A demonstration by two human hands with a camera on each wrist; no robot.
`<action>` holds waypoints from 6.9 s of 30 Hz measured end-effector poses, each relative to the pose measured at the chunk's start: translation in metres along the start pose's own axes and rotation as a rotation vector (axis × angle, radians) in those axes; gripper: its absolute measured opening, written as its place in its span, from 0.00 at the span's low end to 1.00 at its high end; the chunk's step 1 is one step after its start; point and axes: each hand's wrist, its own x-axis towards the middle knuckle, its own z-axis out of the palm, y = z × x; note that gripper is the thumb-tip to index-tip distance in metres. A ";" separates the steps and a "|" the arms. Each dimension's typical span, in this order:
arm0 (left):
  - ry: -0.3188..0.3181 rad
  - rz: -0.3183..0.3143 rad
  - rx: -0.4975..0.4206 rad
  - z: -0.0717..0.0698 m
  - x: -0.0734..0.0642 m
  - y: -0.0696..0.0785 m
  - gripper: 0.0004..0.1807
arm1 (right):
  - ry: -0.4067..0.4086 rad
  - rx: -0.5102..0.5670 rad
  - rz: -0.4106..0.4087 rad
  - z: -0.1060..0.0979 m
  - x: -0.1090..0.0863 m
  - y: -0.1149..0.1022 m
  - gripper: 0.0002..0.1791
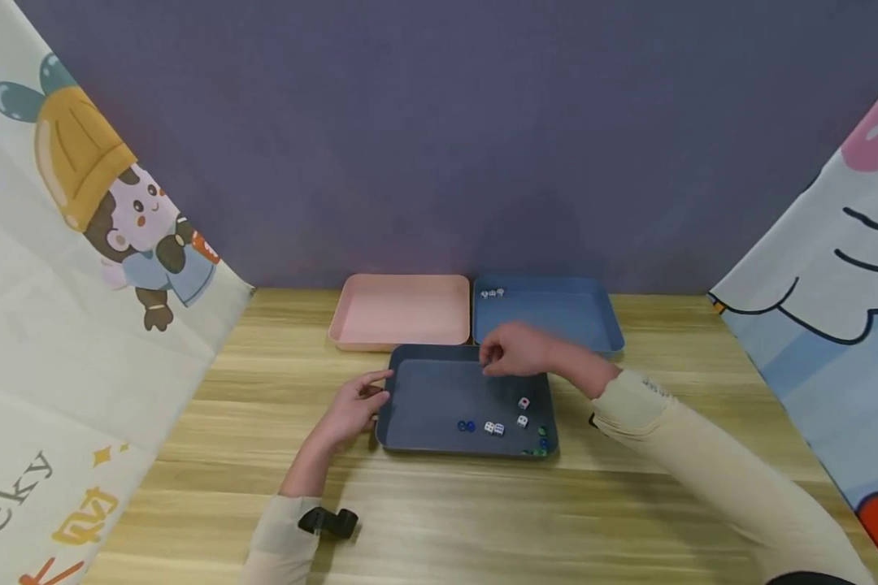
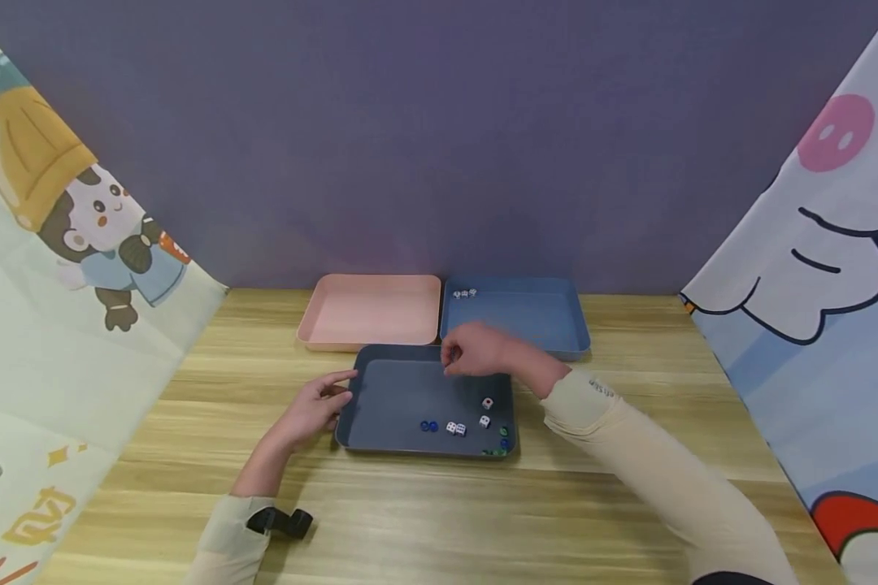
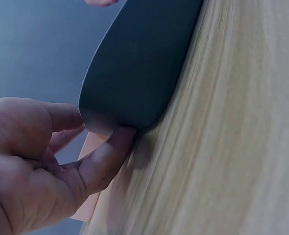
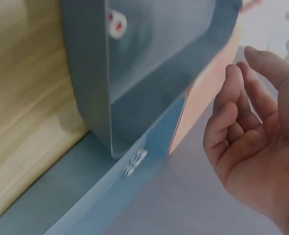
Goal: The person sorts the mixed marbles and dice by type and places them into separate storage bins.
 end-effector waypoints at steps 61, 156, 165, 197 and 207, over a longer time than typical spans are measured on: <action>0.042 -0.019 -0.051 0.003 -0.006 0.003 0.29 | 0.022 -0.252 -0.071 0.078 -0.014 -0.031 0.12; 0.043 -0.065 -0.045 0.007 0.008 0.002 0.31 | 0.455 0.318 0.554 -0.071 0.068 0.141 0.22; 0.048 -0.072 -0.081 0.009 0.011 0.004 0.30 | 0.395 0.264 0.492 -0.078 0.065 0.148 0.22; 0.031 -0.070 -0.140 0.004 0.005 -0.001 0.27 | 0.030 -0.167 -0.007 0.008 0.008 0.009 0.10; 0.004 -0.065 -0.142 -0.001 -0.004 0.002 0.27 | -0.094 -0.330 -0.003 0.043 -0.010 -0.033 0.07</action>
